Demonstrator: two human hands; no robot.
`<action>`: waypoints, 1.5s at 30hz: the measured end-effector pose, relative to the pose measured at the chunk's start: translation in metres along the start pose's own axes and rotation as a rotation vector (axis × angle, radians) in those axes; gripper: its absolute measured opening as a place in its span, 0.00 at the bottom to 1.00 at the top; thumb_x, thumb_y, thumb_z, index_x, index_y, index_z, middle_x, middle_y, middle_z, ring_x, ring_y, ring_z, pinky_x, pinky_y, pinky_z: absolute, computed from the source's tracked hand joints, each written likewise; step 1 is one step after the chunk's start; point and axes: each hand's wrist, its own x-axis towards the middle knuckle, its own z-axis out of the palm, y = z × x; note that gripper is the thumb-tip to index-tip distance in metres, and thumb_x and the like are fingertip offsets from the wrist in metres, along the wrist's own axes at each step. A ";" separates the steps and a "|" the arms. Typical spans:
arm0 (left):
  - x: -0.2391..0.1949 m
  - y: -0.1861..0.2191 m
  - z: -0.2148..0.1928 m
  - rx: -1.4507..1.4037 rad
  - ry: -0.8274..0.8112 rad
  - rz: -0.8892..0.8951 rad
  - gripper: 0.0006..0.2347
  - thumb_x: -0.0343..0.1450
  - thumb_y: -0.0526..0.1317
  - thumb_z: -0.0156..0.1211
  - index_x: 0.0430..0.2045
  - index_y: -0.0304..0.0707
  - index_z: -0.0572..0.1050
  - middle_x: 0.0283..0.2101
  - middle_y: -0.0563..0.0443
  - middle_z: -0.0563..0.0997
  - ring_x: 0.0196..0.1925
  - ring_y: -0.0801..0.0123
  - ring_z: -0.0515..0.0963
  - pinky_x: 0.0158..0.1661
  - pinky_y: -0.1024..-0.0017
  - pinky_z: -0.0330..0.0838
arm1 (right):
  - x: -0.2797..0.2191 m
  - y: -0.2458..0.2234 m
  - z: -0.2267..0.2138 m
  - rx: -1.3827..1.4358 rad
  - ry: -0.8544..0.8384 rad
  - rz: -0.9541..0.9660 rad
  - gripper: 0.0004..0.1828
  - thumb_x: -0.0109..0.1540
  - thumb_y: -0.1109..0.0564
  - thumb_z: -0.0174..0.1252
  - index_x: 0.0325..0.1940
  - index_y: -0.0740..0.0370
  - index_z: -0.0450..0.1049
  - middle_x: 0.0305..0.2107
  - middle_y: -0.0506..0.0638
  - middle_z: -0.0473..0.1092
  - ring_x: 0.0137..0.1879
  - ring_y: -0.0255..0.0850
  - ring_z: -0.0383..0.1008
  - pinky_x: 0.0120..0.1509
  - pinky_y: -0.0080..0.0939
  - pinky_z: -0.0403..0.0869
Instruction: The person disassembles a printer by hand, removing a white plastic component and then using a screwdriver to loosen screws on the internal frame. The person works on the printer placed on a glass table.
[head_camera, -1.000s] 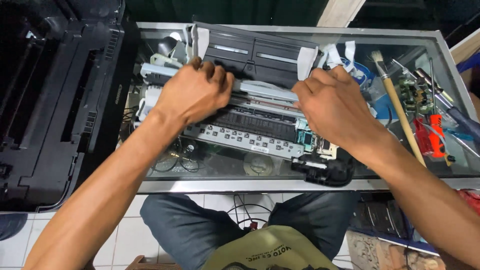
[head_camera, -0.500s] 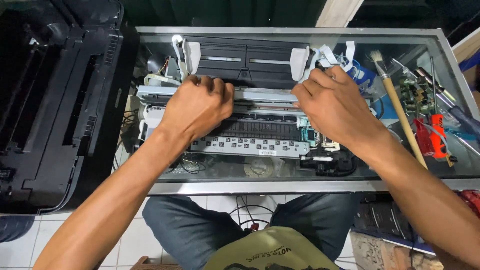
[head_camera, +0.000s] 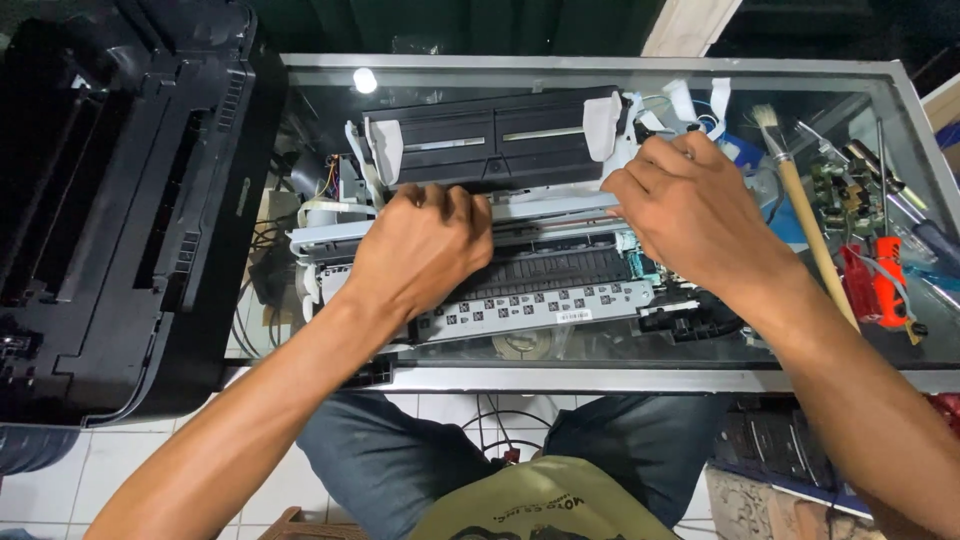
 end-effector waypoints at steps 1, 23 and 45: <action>-0.001 0.000 -0.001 -0.001 -0.001 0.001 0.10 0.67 0.39 0.56 0.34 0.31 0.78 0.23 0.40 0.76 0.25 0.51 0.81 0.31 0.60 0.75 | 0.000 -0.001 -0.001 0.001 0.000 0.001 0.09 0.67 0.51 0.62 0.37 0.59 0.77 0.25 0.46 0.74 0.46 0.41 0.75 0.55 0.44 0.68; 0.004 -0.026 -0.040 -0.287 -0.144 -0.147 0.09 0.69 0.44 0.68 0.34 0.41 0.77 0.33 0.49 0.82 0.37 0.58 0.82 0.40 0.59 0.81 | -0.010 -0.011 -0.018 0.055 -0.082 0.049 0.11 0.63 0.52 0.67 0.47 0.55 0.77 0.33 0.45 0.74 0.48 0.45 0.69 0.50 0.45 0.66; 0.025 -0.055 -0.039 -1.008 -0.623 -0.398 0.15 0.79 0.50 0.49 0.43 0.35 0.75 0.43 0.40 0.82 0.46 0.48 0.79 0.43 0.52 0.72 | 0.002 -0.069 -0.026 0.442 0.225 0.230 0.19 0.67 0.62 0.65 0.61 0.68 0.72 0.53 0.58 0.72 0.59 0.55 0.66 0.59 0.52 0.63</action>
